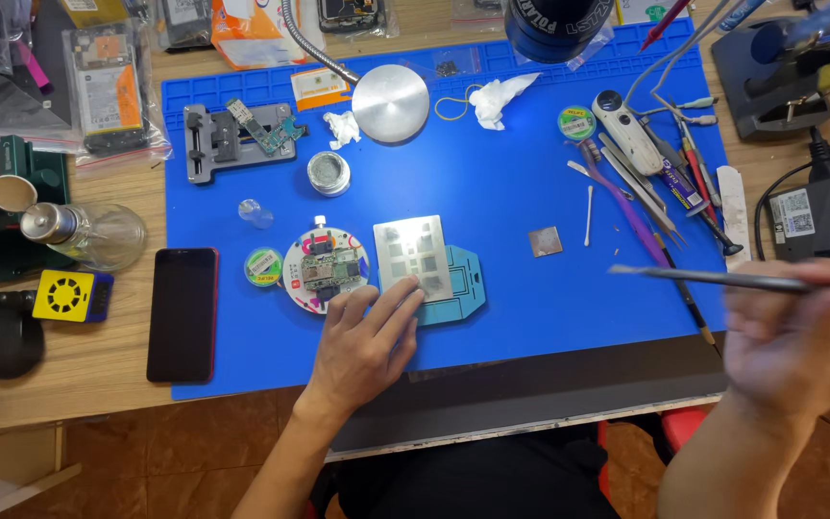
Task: The person scoops solder paste from a small container using a metal spatula and spreads it evenly across a stencil placed over a circuit board. The person repeatedly dips the spatula into the paste and smooths it over the stencil openings.
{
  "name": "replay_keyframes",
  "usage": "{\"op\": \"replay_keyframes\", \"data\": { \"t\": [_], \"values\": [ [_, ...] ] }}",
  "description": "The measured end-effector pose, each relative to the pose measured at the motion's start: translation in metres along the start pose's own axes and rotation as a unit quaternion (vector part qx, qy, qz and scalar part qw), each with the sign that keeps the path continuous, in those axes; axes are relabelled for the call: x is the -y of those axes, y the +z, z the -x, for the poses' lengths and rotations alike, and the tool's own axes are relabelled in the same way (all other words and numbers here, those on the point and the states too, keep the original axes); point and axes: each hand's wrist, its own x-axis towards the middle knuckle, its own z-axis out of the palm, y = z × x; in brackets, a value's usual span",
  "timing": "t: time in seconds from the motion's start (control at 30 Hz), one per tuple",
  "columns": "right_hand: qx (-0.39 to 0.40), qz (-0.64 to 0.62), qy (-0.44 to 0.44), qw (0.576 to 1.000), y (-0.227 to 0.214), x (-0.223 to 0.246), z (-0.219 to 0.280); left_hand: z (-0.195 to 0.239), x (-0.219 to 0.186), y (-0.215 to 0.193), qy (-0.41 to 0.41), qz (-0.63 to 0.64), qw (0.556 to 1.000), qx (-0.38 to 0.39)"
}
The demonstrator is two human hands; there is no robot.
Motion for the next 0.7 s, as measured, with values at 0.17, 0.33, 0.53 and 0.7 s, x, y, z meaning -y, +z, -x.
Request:
{"op": "replay_keyframes", "data": {
  "t": [0.17, 0.33, 0.53, 0.7],
  "values": [
    [-0.031, 0.024, 0.050, 0.998, -0.015, -0.008, -0.006, -0.002, 0.005, 0.000, 0.022, -0.020, 0.999, 0.020],
    [-0.055, -0.016, 0.080, 0.995, 0.003, -0.007, -0.007, -0.002, 0.008, 0.002, 0.031, -0.022, 0.999, 0.028],
    [0.021, -0.078, 0.036, 0.996, 0.049, -0.012, 0.000, 0.001, 0.009, 0.003, 0.030, -0.020, 0.998, 0.042],
    [0.200, 0.125, -0.021, 0.972, 0.119, -0.001, 0.021, 0.008, 0.010, 0.015, 0.017, -0.035, 0.999, 0.031]
  ]
}}
